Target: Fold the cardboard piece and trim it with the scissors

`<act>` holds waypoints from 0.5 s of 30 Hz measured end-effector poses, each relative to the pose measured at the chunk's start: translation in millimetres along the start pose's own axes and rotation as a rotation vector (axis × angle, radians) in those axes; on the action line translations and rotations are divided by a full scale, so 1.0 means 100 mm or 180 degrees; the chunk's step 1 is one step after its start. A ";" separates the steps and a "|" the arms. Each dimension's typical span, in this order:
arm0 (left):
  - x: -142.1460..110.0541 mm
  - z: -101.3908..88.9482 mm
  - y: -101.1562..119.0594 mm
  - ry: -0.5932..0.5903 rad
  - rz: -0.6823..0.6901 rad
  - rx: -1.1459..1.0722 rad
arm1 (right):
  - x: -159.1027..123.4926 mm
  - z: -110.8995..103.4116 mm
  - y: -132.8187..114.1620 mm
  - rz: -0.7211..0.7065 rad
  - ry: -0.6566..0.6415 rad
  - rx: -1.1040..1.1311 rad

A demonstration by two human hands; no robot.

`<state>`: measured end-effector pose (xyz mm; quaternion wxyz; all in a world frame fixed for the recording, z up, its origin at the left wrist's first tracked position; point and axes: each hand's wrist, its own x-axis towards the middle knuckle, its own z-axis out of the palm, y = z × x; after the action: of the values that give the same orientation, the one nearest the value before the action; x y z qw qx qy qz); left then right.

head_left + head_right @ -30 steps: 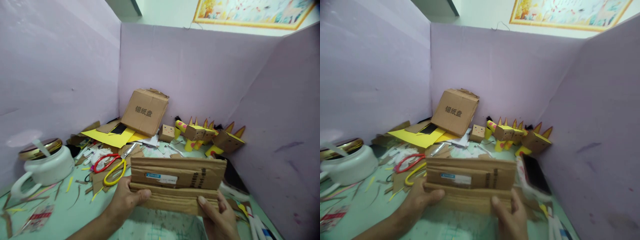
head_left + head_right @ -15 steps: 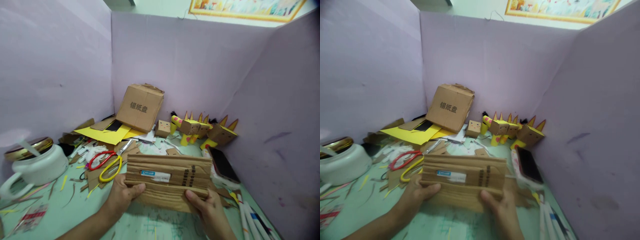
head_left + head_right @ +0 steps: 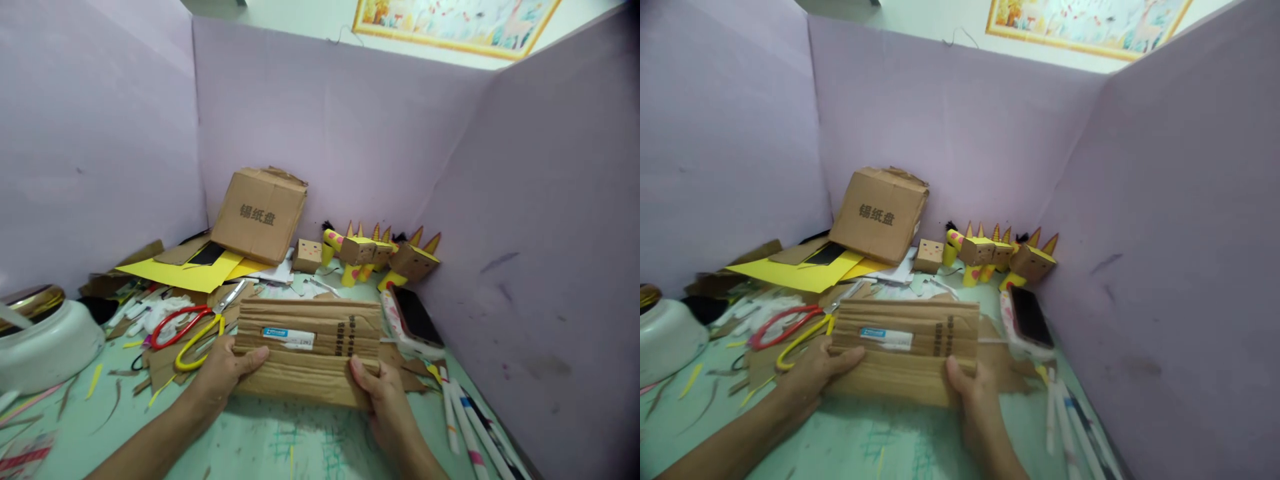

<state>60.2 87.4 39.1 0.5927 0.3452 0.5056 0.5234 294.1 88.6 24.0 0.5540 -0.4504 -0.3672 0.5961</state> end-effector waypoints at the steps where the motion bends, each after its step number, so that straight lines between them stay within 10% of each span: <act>1: 0.01 0.00 -0.01 0.0079 0.0035 0.0017 | 0.00 0.02 0.01 -0.0049 0.0018 -0.0021; 15: 0.08 -0.01 0.12 0.0445 0.0003 0.0047 | 0.11 -0.03 -0.20 0.0373 -0.0029 0.0341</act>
<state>55.1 97.4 48.5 0.5531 0.3123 0.5494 0.5428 304.2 101.7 40.4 0.5398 -0.4382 -0.3103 0.6483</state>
